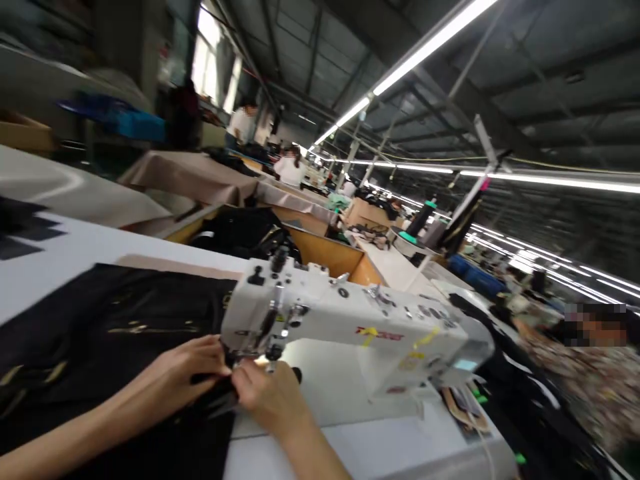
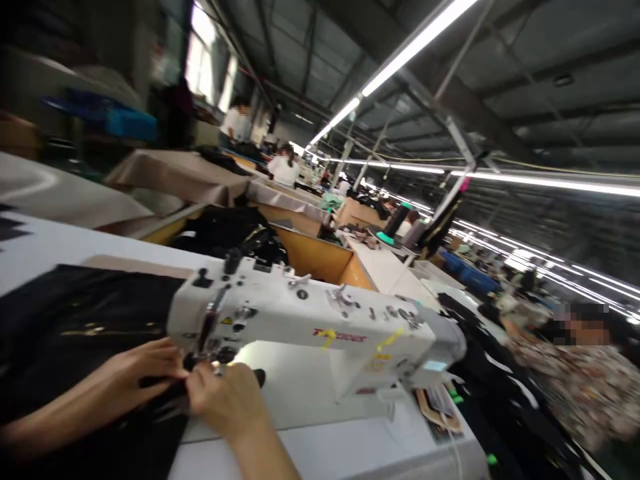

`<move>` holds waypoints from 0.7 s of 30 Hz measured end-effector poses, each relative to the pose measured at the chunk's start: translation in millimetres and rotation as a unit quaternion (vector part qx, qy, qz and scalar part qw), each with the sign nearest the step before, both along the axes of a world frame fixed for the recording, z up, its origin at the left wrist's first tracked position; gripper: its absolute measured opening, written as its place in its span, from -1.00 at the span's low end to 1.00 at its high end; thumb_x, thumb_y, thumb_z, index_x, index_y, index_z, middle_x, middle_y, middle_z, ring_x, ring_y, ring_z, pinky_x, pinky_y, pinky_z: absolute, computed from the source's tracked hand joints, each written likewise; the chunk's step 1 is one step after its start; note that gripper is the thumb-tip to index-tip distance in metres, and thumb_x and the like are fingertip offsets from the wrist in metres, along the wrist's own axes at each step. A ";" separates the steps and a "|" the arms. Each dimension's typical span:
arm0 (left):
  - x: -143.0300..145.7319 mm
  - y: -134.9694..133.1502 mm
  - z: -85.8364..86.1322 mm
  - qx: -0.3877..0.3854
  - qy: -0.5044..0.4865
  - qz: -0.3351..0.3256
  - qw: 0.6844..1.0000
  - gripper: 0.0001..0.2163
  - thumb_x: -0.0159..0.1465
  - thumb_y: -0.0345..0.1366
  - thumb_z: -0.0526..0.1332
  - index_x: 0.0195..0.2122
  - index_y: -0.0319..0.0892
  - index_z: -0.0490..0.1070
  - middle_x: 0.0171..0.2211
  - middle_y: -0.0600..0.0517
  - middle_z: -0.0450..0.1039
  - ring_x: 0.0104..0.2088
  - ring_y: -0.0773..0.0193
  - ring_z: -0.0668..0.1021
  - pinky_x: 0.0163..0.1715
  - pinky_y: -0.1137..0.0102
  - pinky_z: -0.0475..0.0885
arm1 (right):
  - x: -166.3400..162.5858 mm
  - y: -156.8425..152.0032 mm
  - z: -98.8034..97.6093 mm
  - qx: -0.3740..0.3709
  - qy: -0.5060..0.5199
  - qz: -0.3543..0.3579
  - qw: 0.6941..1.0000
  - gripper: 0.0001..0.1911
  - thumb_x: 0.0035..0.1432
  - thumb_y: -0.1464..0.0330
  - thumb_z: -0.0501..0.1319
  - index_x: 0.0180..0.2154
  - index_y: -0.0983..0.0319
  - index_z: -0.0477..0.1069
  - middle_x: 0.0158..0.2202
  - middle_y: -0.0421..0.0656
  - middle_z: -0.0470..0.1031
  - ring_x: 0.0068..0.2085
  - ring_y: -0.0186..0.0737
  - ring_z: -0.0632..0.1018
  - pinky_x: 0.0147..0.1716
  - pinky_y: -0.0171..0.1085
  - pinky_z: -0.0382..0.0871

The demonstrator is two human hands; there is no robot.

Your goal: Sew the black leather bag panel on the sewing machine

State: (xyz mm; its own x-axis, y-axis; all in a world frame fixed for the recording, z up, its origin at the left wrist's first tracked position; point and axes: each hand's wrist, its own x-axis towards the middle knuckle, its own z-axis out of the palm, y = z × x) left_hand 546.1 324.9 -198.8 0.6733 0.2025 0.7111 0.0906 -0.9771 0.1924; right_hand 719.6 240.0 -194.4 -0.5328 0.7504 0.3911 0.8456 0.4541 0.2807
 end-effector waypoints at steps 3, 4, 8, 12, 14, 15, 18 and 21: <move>-16.1 -7.5 -2.2 -0.046 0.059 0.036 0.997 -0.75 0.28 -0.52 0.12 -0.47 -0.13 0.49 -0.45 0.11 0.50 -0.31 0.30 0.52 -0.29 0.50 0.35 | 7.4 0.4 -11.9 -0.007 0.106 -0.007 0.994 -0.81 0.12 0.51 0.32 -0.23 0.16 0.51 -0.29 -0.25 0.61 -0.37 -0.24 0.62 -0.50 -0.34 0.45; -13.9 -9.5 -2.6 -0.061 0.074 0.041 0.995 -0.74 0.27 -0.54 0.12 -0.48 -0.14 0.48 -0.45 0.09 0.48 -0.31 0.29 0.51 -0.29 0.49 0.33 | 13.3 -2.7 -14.0 -0.012 0.138 -0.018 0.990 -0.77 0.09 0.54 0.31 -0.23 0.13 0.52 -0.33 -0.28 0.61 -0.38 -0.26 0.62 -0.46 -0.36 0.46; -4.4 -14.0 -3.0 -0.077 0.093 0.039 0.992 -0.74 0.29 -0.54 0.11 -0.51 -0.16 0.44 -0.45 0.06 0.43 -0.36 0.28 0.47 -0.37 0.45 0.27 | 30.6 -19.5 -14.2 -0.045 0.252 -0.048 0.965 -0.87 0.25 0.35 0.22 -0.17 0.11 0.52 -0.26 -0.24 0.60 -0.27 -0.24 0.63 -0.31 -0.35 0.48; -5.9 -15.4 -2.9 -0.074 0.095 0.036 0.992 -0.70 0.33 -0.54 0.05 -0.50 -0.17 0.43 -0.45 0.04 0.41 -0.37 0.26 0.47 -0.36 0.43 0.26 | 34.1 -25.7 -16.1 -0.067 0.340 -0.038 0.937 -0.64 0.45 0.21 -0.03 -0.11 0.07 0.53 -0.17 -0.20 0.60 -0.18 -0.18 0.61 -0.25 -0.31 0.43; -6.6 -15.8 -3.5 -0.087 0.087 0.037 0.992 -0.71 0.33 -0.54 0.05 -0.50 -0.18 0.41 -0.44 0.04 0.41 -0.38 0.27 0.47 -0.38 0.43 0.25 | 33.7 -23.9 -20.2 -0.044 0.324 -0.036 0.944 -0.60 0.46 0.16 -0.05 -0.08 0.05 0.54 -0.19 -0.20 0.61 -0.22 -0.17 0.61 -0.27 -0.31 0.41; -6.6 -15.8 -4.3 -0.095 0.083 0.035 0.991 -0.71 0.33 -0.54 0.05 -0.50 -0.18 0.40 -0.43 0.04 0.42 -0.38 0.27 0.48 -0.38 0.43 0.25 | 33.2 -22.7 -22.2 -0.031 0.308 -0.032 0.950 -0.59 0.47 0.15 -0.06 -0.07 0.04 0.55 -0.21 -0.20 0.61 -0.25 -0.17 0.61 -0.29 -0.31 0.40; -5.6 -14.2 -10.0 -0.106 0.081 0.023 0.991 -0.72 0.33 -0.54 0.04 -0.48 -0.18 0.39 -0.40 0.04 0.44 -0.35 0.27 0.49 -0.34 0.42 0.26 | 31.3 -19.9 -25.7 0.010 0.263 -0.022 0.965 -0.56 0.48 0.15 -0.10 -0.09 0.02 0.56 -0.31 -0.22 0.60 -0.34 -0.18 0.59 -0.40 -0.31 0.34; -4.6 -10.4 -19.6 -0.081 0.077 0.015 0.994 -0.71 0.33 -0.55 0.01 -0.48 -0.17 0.38 -0.41 0.04 0.43 -0.37 0.26 0.46 -0.35 0.39 0.25 | 30.1 -19.5 -25.8 0.024 0.239 -0.016 0.971 -0.64 0.47 0.21 -0.03 -0.10 0.03 0.55 -0.34 -0.23 0.59 -0.37 -0.20 0.58 -0.41 -0.33 0.31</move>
State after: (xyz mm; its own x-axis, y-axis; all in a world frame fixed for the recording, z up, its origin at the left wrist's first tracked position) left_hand 541.5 314.6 -218.4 0.7633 0.3286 0.5562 0.1608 -0.9305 0.3291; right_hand 749.8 220.5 -220.2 -0.2586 0.7380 0.6233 0.8978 0.4218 -0.1270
